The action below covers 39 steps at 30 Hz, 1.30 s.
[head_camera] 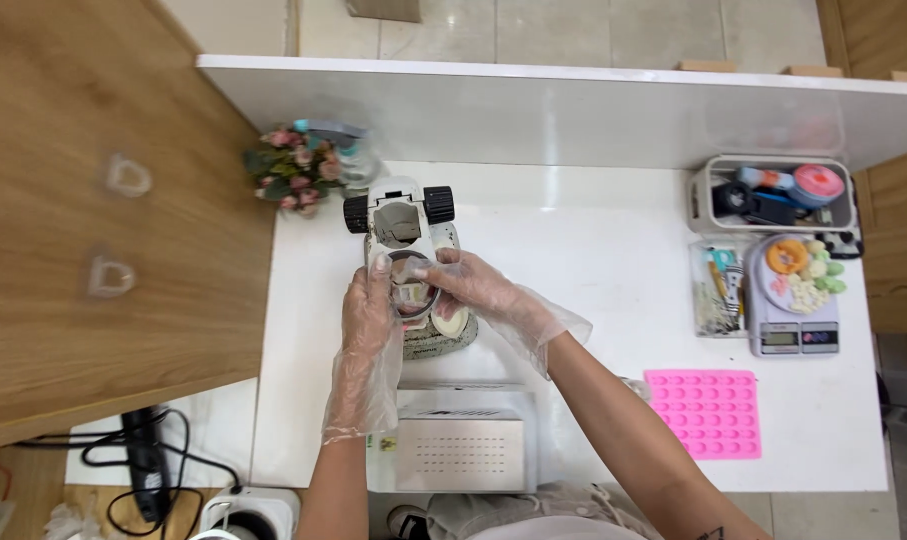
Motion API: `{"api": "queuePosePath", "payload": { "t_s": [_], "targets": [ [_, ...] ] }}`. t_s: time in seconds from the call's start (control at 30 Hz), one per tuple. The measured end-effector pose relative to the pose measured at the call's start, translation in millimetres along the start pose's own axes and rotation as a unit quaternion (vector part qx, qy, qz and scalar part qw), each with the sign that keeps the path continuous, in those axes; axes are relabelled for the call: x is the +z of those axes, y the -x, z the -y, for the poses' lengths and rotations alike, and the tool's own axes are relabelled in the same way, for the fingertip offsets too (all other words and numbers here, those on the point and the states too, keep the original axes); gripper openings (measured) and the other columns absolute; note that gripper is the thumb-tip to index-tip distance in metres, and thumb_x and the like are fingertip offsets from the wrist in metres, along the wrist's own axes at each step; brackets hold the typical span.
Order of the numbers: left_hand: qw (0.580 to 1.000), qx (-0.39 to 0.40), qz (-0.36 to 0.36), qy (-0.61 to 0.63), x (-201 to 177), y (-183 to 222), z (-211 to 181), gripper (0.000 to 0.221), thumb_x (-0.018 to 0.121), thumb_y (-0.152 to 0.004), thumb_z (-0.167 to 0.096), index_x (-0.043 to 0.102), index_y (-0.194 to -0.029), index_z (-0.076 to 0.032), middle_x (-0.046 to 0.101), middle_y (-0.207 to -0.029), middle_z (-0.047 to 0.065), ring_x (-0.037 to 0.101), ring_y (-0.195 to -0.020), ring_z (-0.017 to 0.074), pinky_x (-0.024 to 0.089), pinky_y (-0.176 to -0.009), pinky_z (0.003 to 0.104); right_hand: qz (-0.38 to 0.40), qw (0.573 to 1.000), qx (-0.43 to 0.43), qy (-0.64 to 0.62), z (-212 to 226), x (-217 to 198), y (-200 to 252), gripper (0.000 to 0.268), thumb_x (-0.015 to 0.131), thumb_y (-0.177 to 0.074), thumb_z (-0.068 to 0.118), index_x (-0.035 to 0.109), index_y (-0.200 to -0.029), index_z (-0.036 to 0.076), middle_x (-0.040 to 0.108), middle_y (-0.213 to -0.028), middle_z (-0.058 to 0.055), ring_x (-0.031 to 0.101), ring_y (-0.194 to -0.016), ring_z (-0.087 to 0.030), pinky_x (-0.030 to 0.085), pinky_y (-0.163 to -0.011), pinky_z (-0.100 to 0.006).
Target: Organize small craft materials, weigh components on a digital scale, and tidy the workbench in a candle studio.
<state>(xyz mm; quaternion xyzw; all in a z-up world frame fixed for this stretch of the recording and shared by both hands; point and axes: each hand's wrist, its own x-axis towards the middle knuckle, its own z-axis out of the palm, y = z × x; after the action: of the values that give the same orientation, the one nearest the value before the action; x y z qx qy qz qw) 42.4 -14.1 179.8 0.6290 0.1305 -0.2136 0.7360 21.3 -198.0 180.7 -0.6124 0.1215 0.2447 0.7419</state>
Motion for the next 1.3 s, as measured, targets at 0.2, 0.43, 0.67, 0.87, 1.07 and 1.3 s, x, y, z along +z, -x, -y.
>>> {"api": "queuePosePath", "payload": {
  "t_s": [0.2,0.43,0.67,0.87,1.07,1.3],
  "targets": [
    [0.987,0.074,0.031,-0.142,83.5,-15.7,36.5,0.064,0.05,-0.1,-0.057,0.062,-0.119,0.003,0.071,-0.096,0.015,0.072,-0.08,0.0201,0.063,-0.06,0.032,-0.053,0.999,-0.001,-0.003,0.1,-86.6,46.4,0.081,0.074,-0.089,0.041,0.041,-0.141,-0.012,0.069,-0.091,-0.012,0.066,-0.065,-0.013,0.057,-0.055,-0.025],
    [0.982,0.08,0.085,-0.148,200.2,-14.3,49.2,0.064,0.048,-0.099,-0.056,0.061,-0.118,0.004,0.071,-0.094,0.015,0.073,-0.077,0.0205,0.064,-0.059,0.032,-0.126,0.992,-0.006,-0.016,-10.1,-191.5,96.9,0.096,0.073,-0.088,0.039,0.022,-0.148,-0.016,0.067,-0.086,-0.014,0.064,-0.062,-0.015,0.055,-0.052,-0.027],
    [0.988,0.031,0.136,-0.064,280.0,-15.1,59.3,0.064,0.048,-0.096,-0.054,0.051,-0.13,0.0,0.064,-0.092,0.016,0.071,-0.067,0.0219,0.063,-0.05,0.034,-0.125,0.992,-0.021,-0.023,16.9,-248.1,135.1,0.066,0.074,-0.089,0.042,0.053,-0.128,-0.007,0.066,-0.086,-0.005,0.061,-0.06,-0.011,0.052,-0.052,-0.024],
    [0.984,0.11,0.127,-0.063,300.2,-21.6,62.7,0.066,0.051,-0.101,-0.054,0.054,-0.132,0.003,0.069,-0.1,0.013,0.071,-0.076,0.0145,0.065,-0.053,0.03,-0.099,0.994,-0.044,-0.023,9.9,-275.6,131.4,0.052,0.073,-0.091,0.045,0.062,-0.114,0.0,0.065,-0.084,0.0,0.06,-0.061,-0.006,0.051,-0.053,-0.02],
    [0.991,0.068,0.107,-0.033,296.1,-33.5,61.9,0.065,0.051,-0.099,-0.052,0.054,-0.128,0.006,0.068,-0.099,0.014,0.071,-0.077,0.0179,0.064,-0.054,0.032,-0.081,0.993,-0.078,-0.047,13.1,-276.1,113.5,0.048,0.073,-0.093,0.044,0.061,-0.111,0.001,0.063,-0.082,-0.001,0.058,-0.061,-0.007,0.048,-0.051,-0.021],
    [0.982,0.139,0.061,-0.112,274.2,-50.4,58.3,0.065,0.049,-0.1,-0.055,0.058,-0.128,0.003,0.071,-0.099,0.01,0.069,-0.087,0.0141,0.06,-0.071,0.028,-0.084,0.991,-0.083,-0.057,26.7,-254.0,100.8,0.051,0.075,-0.091,0.045,0.059,-0.113,0.002,0.06,-0.081,0.001,0.053,-0.059,-0.006,0.045,-0.05,-0.021]
  ]
}}
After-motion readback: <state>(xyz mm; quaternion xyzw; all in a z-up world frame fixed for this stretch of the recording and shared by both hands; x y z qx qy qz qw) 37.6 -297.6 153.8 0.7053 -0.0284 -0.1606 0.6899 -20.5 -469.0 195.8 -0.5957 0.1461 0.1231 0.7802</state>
